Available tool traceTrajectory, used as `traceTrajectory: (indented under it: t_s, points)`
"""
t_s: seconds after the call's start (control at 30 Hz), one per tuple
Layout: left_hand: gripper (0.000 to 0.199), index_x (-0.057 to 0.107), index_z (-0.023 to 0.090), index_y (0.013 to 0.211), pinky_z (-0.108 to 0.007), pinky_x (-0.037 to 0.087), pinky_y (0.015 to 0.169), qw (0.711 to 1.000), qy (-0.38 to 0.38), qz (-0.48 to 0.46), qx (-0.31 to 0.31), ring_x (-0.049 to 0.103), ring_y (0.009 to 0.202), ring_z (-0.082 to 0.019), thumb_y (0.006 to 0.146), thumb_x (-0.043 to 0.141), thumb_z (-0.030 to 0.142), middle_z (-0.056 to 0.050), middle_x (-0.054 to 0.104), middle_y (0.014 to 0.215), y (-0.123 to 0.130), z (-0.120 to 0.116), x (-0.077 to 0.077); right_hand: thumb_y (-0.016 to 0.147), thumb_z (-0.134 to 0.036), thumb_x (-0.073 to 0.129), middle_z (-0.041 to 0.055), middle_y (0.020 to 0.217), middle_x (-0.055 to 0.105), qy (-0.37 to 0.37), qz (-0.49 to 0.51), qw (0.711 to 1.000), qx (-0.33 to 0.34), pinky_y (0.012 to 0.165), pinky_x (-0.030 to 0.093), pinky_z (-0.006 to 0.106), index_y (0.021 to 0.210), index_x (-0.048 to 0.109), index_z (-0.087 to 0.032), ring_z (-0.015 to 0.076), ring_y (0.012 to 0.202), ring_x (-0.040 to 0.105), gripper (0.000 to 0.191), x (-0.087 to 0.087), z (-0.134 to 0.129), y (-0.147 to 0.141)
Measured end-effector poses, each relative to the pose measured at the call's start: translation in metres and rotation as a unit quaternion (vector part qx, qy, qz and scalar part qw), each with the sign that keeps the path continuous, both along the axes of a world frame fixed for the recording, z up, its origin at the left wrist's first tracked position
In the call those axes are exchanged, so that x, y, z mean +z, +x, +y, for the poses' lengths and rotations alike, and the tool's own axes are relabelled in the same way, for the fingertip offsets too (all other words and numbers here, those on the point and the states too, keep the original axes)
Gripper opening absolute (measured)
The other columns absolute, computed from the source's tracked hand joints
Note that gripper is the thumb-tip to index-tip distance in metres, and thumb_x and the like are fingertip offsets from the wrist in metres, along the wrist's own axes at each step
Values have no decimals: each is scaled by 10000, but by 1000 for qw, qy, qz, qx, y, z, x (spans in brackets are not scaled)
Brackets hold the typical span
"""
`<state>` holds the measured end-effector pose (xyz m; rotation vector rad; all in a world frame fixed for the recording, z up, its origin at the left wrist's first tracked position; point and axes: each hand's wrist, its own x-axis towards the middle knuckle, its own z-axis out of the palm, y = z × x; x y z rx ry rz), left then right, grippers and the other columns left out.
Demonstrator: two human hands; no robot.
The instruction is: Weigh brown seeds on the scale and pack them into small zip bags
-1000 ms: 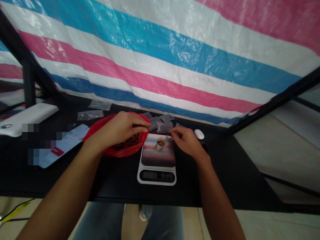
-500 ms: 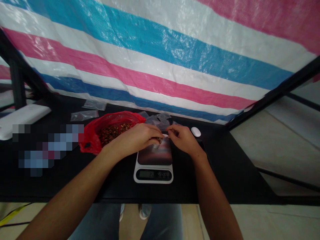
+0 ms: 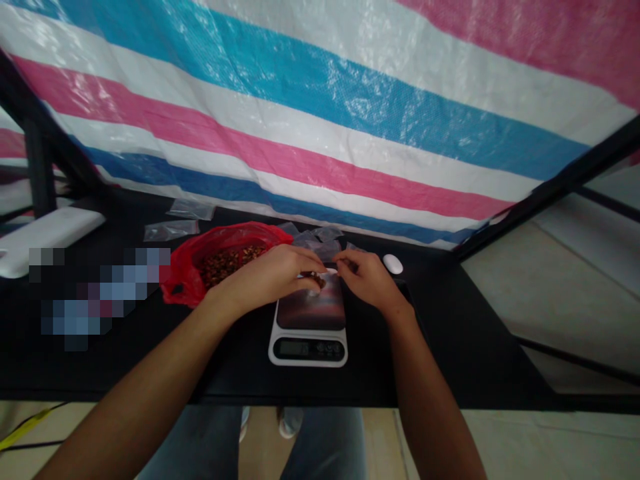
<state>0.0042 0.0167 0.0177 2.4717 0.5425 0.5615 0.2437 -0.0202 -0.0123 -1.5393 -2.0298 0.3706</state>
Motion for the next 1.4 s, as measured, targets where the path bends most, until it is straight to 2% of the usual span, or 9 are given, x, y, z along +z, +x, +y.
traceTrajectory:
  t_s: [0.3,0.63,0.8,1.0,1.1,1.17,1.23,1.33,1.4]
  points:
    - [212,773,190,1128,-284,529,954,998,-20,-60,4,734,1032,-196,933,693,170,-58,790,1105,3,-2,0,946,-140,554,43,886,804,2,-11,1000,2,767,493,293,955,764,-206,203,813,712,220,2,-1,-2]
    - [263,748,204,1177,-315,533,1000,996,10,-82,-17,730,1042,-199,926,714,135,-48,789,1094,14,2,-21,938,-125,582,48,901,809,-6,-5,1000,7,756,488,293,981,768,-209,207,825,722,208,5,-2,-3]
    - [254,749,166,1176,-330,537,1005,997,14,-78,-8,734,1040,-214,923,727,156,-69,793,1089,14,2,-22,928,-119,588,29,830,787,-9,-16,1000,3,694,460,274,952,766,-203,183,735,689,198,7,-2,-4]
    - [233,757,202,1172,-319,519,1025,998,32,-61,-3,725,1090,-210,949,701,166,-52,794,1145,16,1,-26,934,-104,564,51,902,808,0,-20,1000,8,748,476,289,972,770,-197,203,823,724,229,4,-2,-3]
    - [212,759,205,1172,-317,498,1036,997,51,-61,0,712,1128,-214,974,685,220,-54,788,1191,14,-1,-20,938,-110,561,59,920,811,-2,-14,1000,7,761,479,296,972,774,-191,210,835,727,230,3,-1,-2]
    - [203,764,193,1150,-299,503,992,996,54,-67,22,717,1095,-208,1000,653,272,-56,792,1164,7,0,-11,939,-111,554,62,917,810,-4,-10,1000,5,768,481,299,972,776,-187,210,830,727,237,3,-1,-2]
    - [220,774,188,1078,-280,515,899,995,48,-58,69,727,994,-198,1018,611,324,-48,799,1065,-8,4,-1,936,-117,555,58,892,807,-8,-9,1000,1,758,479,297,980,777,-185,205,800,721,236,3,-1,-2]
    - [270,769,193,930,-289,511,799,988,36,30,150,716,852,-200,1012,565,350,-40,788,925,-37,16,6,928,-128,568,46,829,792,-11,-9,1000,-8,714,463,290,973,777,-187,190,724,698,222,3,0,-2]
    - [214,773,208,949,-305,520,810,979,24,93,179,725,879,-217,964,577,291,-49,796,988,-52,25,2,924,-133,572,43,816,786,-8,-12,1000,-7,697,457,289,962,775,-190,188,704,690,214,3,0,-2]
